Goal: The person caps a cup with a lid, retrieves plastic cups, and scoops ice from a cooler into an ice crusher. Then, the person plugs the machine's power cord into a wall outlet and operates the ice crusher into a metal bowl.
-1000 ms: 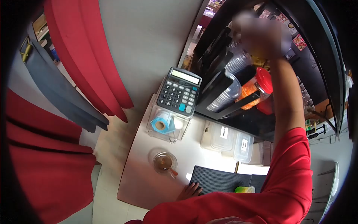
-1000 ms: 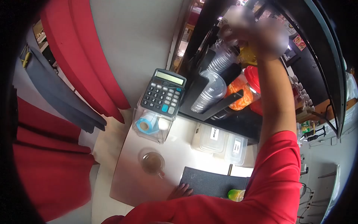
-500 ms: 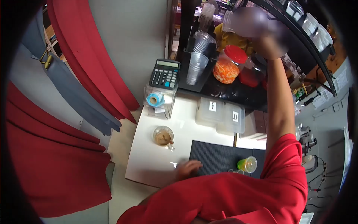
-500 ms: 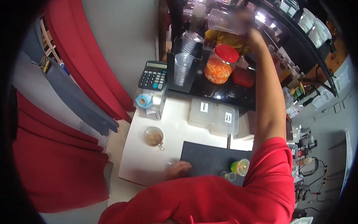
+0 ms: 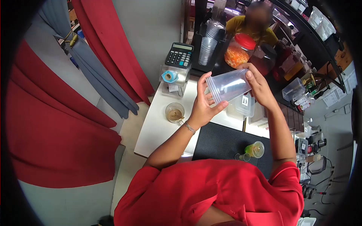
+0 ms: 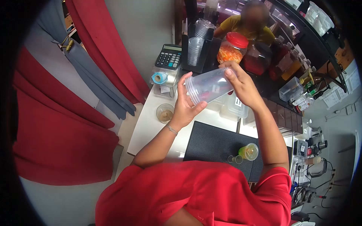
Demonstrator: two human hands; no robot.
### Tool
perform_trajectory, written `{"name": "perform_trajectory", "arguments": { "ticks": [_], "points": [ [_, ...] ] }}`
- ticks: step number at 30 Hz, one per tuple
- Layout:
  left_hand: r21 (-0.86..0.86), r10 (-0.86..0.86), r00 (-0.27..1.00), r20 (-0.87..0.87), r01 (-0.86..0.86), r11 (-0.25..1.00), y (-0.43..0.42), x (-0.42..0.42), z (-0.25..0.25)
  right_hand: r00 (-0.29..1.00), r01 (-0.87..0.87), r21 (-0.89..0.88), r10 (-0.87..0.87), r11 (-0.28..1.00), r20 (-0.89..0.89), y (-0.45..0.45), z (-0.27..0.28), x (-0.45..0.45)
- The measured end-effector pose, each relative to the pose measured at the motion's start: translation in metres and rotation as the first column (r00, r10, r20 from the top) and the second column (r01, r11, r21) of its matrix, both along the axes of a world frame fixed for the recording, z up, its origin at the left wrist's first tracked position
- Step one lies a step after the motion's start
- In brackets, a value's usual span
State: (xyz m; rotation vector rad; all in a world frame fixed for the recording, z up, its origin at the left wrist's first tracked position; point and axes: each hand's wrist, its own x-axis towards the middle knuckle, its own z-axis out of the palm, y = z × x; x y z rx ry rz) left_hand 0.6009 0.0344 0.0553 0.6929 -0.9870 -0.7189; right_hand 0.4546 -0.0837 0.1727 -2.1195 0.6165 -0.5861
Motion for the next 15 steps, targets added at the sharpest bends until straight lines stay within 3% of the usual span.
{"name": "perform_trajectory", "arguments": {
  "ticks": [5, 7, 9, 11, 13, 14, 15],
  "points": [
    [0.0, 0.062, 0.994, 0.084, -0.062, 0.998, 0.014, -0.003, -0.006, 0.985, 0.081, -0.139, -0.058, 0.987, 0.164, -0.001, -0.016, 0.0],
    [0.028, 0.039, 0.998, -0.058, -0.038, 0.999, 0.015, 0.002, -0.015, 0.962, 0.18, -0.068, -0.161, 0.981, 0.222, -0.004, -0.003, -0.011],
    [0.012, 0.108, 0.994, 0.001, -0.108, 0.994, 0.014, 0.008, -0.032, 0.966, 0.22, -0.041, -0.211, 0.975, 0.15, -0.026, 0.0, -0.032],
    [0.051, 0.086, 0.996, -0.029, -0.084, 0.995, 0.018, 0.012, -0.044, 0.948, 0.271, 0.1, -0.283, 0.957, 0.145, -0.037, 0.001, -0.055],
    [0.09, 0.139, 0.989, 0.054, -0.143, 0.986, 0.027, 0.015, -0.042, 0.904, 0.344, 0.287, -0.398, 0.894, 0.157, -0.046, -0.013, -0.078],
    [0.131, -0.043, 0.979, -0.199, 0.07, 0.989, 0.03, 0.016, -0.042, 0.9, 0.317, 0.405, -0.406, 0.857, 0.155, -0.049, -0.022, -0.091],
    [0.112, -0.21, 0.872, -0.442, 0.285, 0.952, 0.03, 0.016, -0.042, 0.9, 0.318, 0.41, -0.408, 0.855, 0.154, -0.054, -0.036, -0.103]
  ]
}}
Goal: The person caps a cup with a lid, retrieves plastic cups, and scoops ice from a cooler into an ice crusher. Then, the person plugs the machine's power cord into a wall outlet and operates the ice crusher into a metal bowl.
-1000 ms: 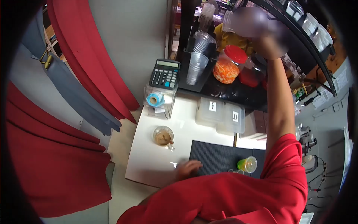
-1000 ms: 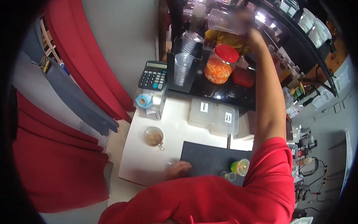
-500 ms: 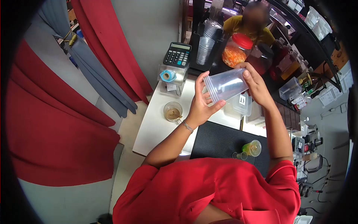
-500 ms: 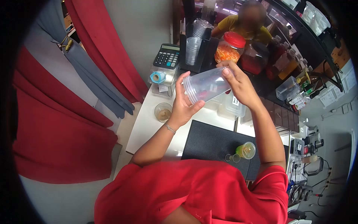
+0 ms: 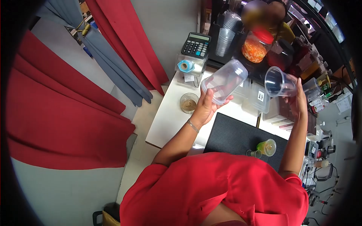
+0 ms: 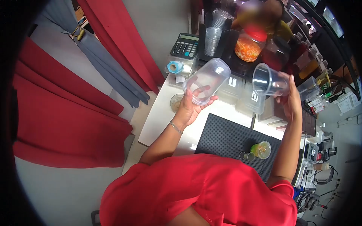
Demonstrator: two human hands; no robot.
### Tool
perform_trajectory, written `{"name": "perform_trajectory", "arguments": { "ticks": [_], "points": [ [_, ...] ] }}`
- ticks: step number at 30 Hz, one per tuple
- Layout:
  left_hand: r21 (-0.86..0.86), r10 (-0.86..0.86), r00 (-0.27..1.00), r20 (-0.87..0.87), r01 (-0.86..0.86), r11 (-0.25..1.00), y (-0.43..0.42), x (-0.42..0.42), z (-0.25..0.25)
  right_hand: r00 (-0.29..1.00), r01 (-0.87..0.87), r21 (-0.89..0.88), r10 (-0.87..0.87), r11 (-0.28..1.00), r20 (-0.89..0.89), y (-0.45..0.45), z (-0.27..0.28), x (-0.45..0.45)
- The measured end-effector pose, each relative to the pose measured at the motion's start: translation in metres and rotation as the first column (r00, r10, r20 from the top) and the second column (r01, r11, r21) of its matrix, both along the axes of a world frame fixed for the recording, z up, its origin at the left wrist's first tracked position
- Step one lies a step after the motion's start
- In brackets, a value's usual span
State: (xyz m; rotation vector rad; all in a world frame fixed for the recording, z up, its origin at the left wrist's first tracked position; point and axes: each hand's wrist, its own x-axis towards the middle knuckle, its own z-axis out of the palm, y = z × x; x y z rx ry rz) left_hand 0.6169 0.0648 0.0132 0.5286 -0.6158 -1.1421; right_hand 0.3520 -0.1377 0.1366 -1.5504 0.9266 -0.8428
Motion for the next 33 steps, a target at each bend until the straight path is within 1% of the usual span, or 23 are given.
{"name": "perform_trajectory", "arguments": {
  "ticks": [2, 3, 4, 5, 6, 7, 8, 9, 10, 11, 12, 14, 16, 18, 20, 24, 26, 28, 30, 32, 33],
  "points": [
    [0.004, -0.031, 0.999, -0.028, 0.031, 1.0, -0.002, 0.0, -0.002, 0.977, -0.133, 0.249, 0.085, 0.959, 0.194, -0.005, -0.029, -0.018],
    [0.031, -0.066, 0.994, -0.09, 0.069, 0.997, -0.002, -0.001, -0.001, 0.963, -0.189, 0.292, 0.119, 0.938, 0.241, -0.001, -0.038, -0.025],
    [0.058, -0.099, 0.983, -0.154, 0.109, 0.992, -0.003, -0.003, 0.0, 0.967, -0.186, 0.303, 0.12, 0.935, 0.226, 0.005, -0.045, -0.03],
    [0.062, -0.111, 0.982, -0.153, 0.121, 0.991, -0.004, -0.004, 0.001, 0.978, -0.179, 0.265, 0.141, 0.947, 0.156, 0.012, -0.054, -0.033],
    [0.075, -0.15, 0.964, -0.219, 0.17, 0.983, -0.005, -0.005, 0.002, 0.984, -0.174, 0.229, 0.158, 0.958, 0.083, 0.02, -0.063, -0.034],
    [0.087, -0.186, 0.94, -0.287, 0.219, 0.972, -0.007, -0.006, 0.002, 0.978, -0.186, 0.225, 0.201, 0.957, -0.047, 0.029, -0.069, -0.031],
    [0.099, -0.197, 0.936, -0.291, 0.234, 0.967, -0.008, -0.006, -0.001, 0.955, -0.197, 0.229, 0.24, 0.953, -0.177, 0.04, -0.076, -0.028],
    [0.061, -0.28, 0.876, -0.394, 0.329, 0.943, -0.01, -0.005, -0.004, 0.888, -0.221, 0.194, 0.279, 0.956, -0.365, 0.044, -0.088, -0.028],
    [0.009, -0.356, 0.797, -0.488, 0.412, 0.911, -0.011, -0.005, -0.007, 0.812, -0.246, 0.101, 0.261, 0.964, -0.522, 0.046, -0.113, -0.027],
    [0.021, -0.353, 0.759, -0.547, 0.434, 0.901, -0.011, -0.007, -0.003, 0.76, -0.323, -0.104, 0.193, 0.941, -0.62, 0.05, -0.137, -0.026],
    [0.032, -0.358, 0.75, -0.556, 0.45, 0.893, -0.012, -0.005, -0.006, 0.707, -0.406, -0.289, 0.098, 0.867, -0.7, 0.058, -0.153, -0.025],
    [0.07, -0.311, 0.831, -0.461, 0.383, 0.921, -0.017, -0.01, -0.018, 0.6, -0.424, -0.274, 0.041, 0.863, -0.799, 0.079, -0.154, -0.015],
    [0.125, -0.249, 0.859, -0.447, 0.335, 0.934, -0.013, -0.011, -0.015, 0.536, -0.445, -0.265, 0.018, 0.856, -0.844, 0.09, -0.158, -0.009],
    [0.16, -0.23, 0.892, -0.388, 0.311, 0.937, -0.007, -0.013, -0.012, 0.494, -0.441, -0.218, 0.033, 0.871, -0.869, 0.1, -0.153, -0.003],
    [0.152, -0.256, 0.893, -0.369, 0.33, 0.931, -0.005, -0.014, -0.018, 0.476, -0.452, -0.2, 0.046, 0.87, -0.878, 0.104, -0.163, -0.007],
    [0.171, -0.248, 0.897, -0.366, 0.327, 0.929, -0.002, -0.019, -0.026, 0.438, -0.523, -0.198, 0.061, 0.829, -0.897, 0.108, -0.18, -0.013],
    [0.235, -0.207, 0.936, -0.284, 0.277, 0.932, -0.001, -0.023, -0.028, 0.43, -0.559, -0.201, 0.074, 0.805, -0.9, 0.104, -0.175, -0.011],
    [0.219, -0.199, 0.936, -0.29, 0.267, 0.938, -0.001, -0.023, -0.031, 0.414, -0.554, -0.161, 0.102, 0.817, -0.904, 0.098, -0.165, -0.009],
    [0.208, -0.242, 0.907, -0.345, 0.326, 0.922, -0.001, -0.023, -0.031, 0.416, -0.565, -0.153, 0.12, 0.811, -0.901, 0.085, -0.165, -0.009],
    [0.165, -0.266, 0.893, -0.362, 0.342, 0.925, 0.001, -0.02, -0.037, 0.609, -0.45, -0.159, 0.171, 0.879, -0.775, 0.069, -0.148, -0.005],
    [0.189, -0.24, 0.954, -0.179, 0.273, 0.943, 0.001, -0.02, -0.037, 0.763, -0.317, -0.075, 0.207, 0.946, -0.613, 0.055, -0.132, 0.002]
  ]
}}
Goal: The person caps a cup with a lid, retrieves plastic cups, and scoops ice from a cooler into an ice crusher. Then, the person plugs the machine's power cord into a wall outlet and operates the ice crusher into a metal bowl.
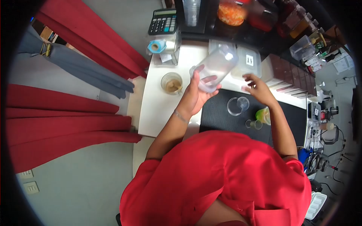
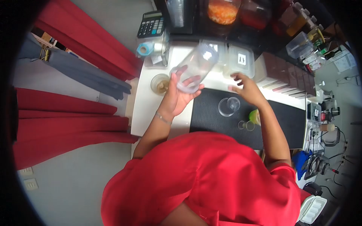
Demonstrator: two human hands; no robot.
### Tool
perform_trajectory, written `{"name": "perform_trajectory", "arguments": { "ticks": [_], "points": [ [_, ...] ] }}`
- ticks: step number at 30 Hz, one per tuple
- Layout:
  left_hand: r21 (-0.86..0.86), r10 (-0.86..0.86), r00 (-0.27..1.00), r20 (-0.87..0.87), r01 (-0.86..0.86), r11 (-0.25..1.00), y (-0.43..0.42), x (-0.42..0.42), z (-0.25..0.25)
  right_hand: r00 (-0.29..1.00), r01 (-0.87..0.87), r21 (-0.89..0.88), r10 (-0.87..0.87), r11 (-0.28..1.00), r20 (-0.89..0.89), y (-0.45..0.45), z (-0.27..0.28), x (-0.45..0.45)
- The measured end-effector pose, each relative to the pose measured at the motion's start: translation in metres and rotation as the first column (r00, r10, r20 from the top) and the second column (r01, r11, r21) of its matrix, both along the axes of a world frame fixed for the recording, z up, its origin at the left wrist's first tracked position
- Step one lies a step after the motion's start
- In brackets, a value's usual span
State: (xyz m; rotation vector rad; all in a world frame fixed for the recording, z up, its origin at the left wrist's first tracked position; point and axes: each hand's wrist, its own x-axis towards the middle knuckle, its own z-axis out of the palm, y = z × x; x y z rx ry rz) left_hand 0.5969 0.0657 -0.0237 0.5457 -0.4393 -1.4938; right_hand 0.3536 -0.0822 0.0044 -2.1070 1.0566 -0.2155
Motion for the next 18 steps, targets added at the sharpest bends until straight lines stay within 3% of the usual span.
{"name": "perform_trajectory", "arguments": {
  "ticks": [1, 3, 4, 6, 7, 9, 11, 14, 15, 18],
  "points": [
    [-0.039, 0.047, 0.982, 0.184, -0.04, 0.998, 0.0, 0.0, 0.0, 0.967, 0.053, 0.25, -0.112, 0.967, 0.229, -0.014, 0.017, 0.003],
    [-0.108, 0.055, 0.983, 0.174, -0.037, 0.993, 0.001, 0.0, 0.006, 0.823, -0.112, 0.436, -0.163, 0.893, 0.545, -0.003, 0.059, 0.025],
    [-0.127, 0.122, 0.969, 0.215, -0.096, 0.987, 0.001, -0.005, 0.014, 0.814, -0.234, 0.46, -0.087, 0.856, 0.575, 0.001, 0.069, 0.038],
    [-0.23, 0.298, 0.892, 0.339, -0.229, 0.946, -0.006, -0.006, 0.022, 0.766, -0.418, 0.465, 0.028, 0.781, 0.642, 0.011, 0.081, 0.065],
    [-0.25, 0.313, 0.889, 0.333, -0.237, 0.939, -0.008, -0.005, 0.029, 0.79, -0.344, 0.483, -0.029, 0.805, 0.612, 0.018, 0.095, 0.081],
    [-0.407, 0.506, 0.777, 0.375, -0.352, 0.843, -0.009, 0.0, 0.047, 0.75, -0.309, 0.452, -0.078, 0.837, 0.657, 0.003, 0.104, 0.103],
    [-0.394, 0.501, 0.818, 0.284, -0.376, 0.838, -0.009, 0.01, 0.062, 0.691, -0.363, 0.41, -0.053, 0.837, 0.721, -0.01, 0.114, 0.124],
    [-0.438, 0.594, 0.733, 0.332, -0.438, 0.785, -0.013, 0.024, 0.072, 0.608, -0.487, 0.186, 0.178, 0.853, 0.774, -0.026, 0.131, 0.161],
    [-0.448, 0.599, 0.731, 0.328, -0.438, 0.779, -0.012, 0.029, 0.071, 0.507, -0.463, 0.141, 0.131, 0.875, 0.852, -0.035, 0.142, 0.173],
    [-0.466, 0.655, 0.626, 0.423, -0.47, 0.75, 0.007, 0.043, 0.059, 0.228, 0.065, 0.1, -0.113, 0.993, 0.967, -0.118, 0.191, 0.222]
  ]
}}
